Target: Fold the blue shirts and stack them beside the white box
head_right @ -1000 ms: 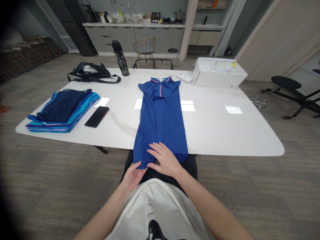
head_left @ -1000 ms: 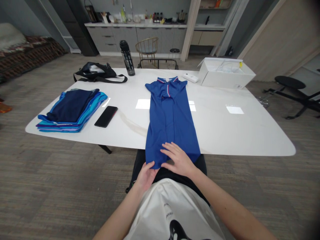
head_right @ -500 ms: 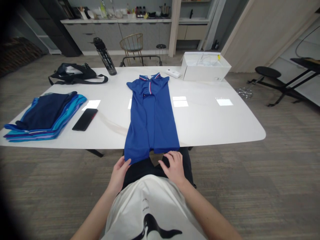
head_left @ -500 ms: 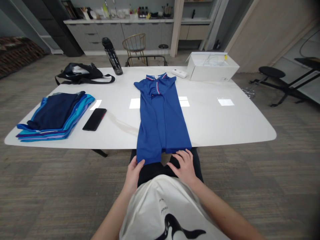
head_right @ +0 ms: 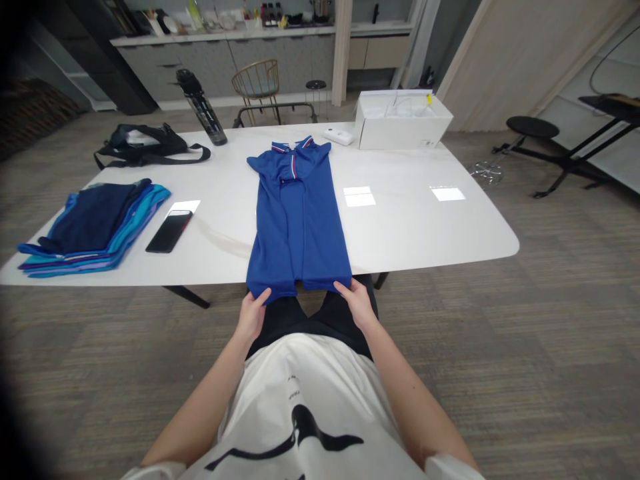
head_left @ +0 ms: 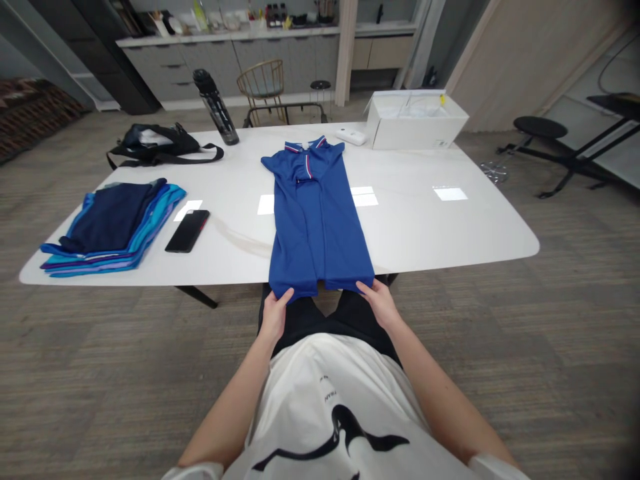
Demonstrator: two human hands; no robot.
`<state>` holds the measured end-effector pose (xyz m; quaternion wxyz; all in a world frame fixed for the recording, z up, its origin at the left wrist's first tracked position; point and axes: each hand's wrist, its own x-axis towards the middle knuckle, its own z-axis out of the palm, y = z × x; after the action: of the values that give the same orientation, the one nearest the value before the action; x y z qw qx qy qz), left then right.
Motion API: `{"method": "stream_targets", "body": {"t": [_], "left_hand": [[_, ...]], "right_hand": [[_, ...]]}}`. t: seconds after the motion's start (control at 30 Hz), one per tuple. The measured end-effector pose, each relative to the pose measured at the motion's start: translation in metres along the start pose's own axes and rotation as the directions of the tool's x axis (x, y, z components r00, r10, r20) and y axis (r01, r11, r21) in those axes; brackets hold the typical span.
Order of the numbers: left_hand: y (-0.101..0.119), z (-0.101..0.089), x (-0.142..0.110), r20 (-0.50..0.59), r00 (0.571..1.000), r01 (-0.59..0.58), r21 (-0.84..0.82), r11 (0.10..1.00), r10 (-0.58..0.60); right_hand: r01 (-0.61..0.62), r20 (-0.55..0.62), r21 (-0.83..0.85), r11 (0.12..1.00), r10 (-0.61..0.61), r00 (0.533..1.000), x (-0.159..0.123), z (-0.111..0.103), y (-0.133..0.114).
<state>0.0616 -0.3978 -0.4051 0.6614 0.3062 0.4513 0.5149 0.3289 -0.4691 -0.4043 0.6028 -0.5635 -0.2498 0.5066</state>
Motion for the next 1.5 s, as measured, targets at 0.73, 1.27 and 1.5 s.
{"method": "stream_targets", "body": {"t": [0.73,1.27,1.5], "left_hand": [[0.072,-0.031,-0.032,0.288,0.952,-0.240,0.490,0.838,0.104],[0.110,-0.039,-0.030,0.844,0.532,-0.824,0.501,0.265,0.060],[0.142,-0.008,-0.022,0.636,0.771,-0.429,0.557,0.711,-0.032]], "right_hand": [[0.418,0.344,-0.707,0.571,-0.239,0.908,-0.045,-0.018,-0.055],[0.646,0.560,-0.726,0.237,-0.343,0.754,-0.058,-0.045,-0.075],[0.561,0.521,-0.603,0.567,-0.252,0.815,-0.051,-0.020,-0.120]]}}
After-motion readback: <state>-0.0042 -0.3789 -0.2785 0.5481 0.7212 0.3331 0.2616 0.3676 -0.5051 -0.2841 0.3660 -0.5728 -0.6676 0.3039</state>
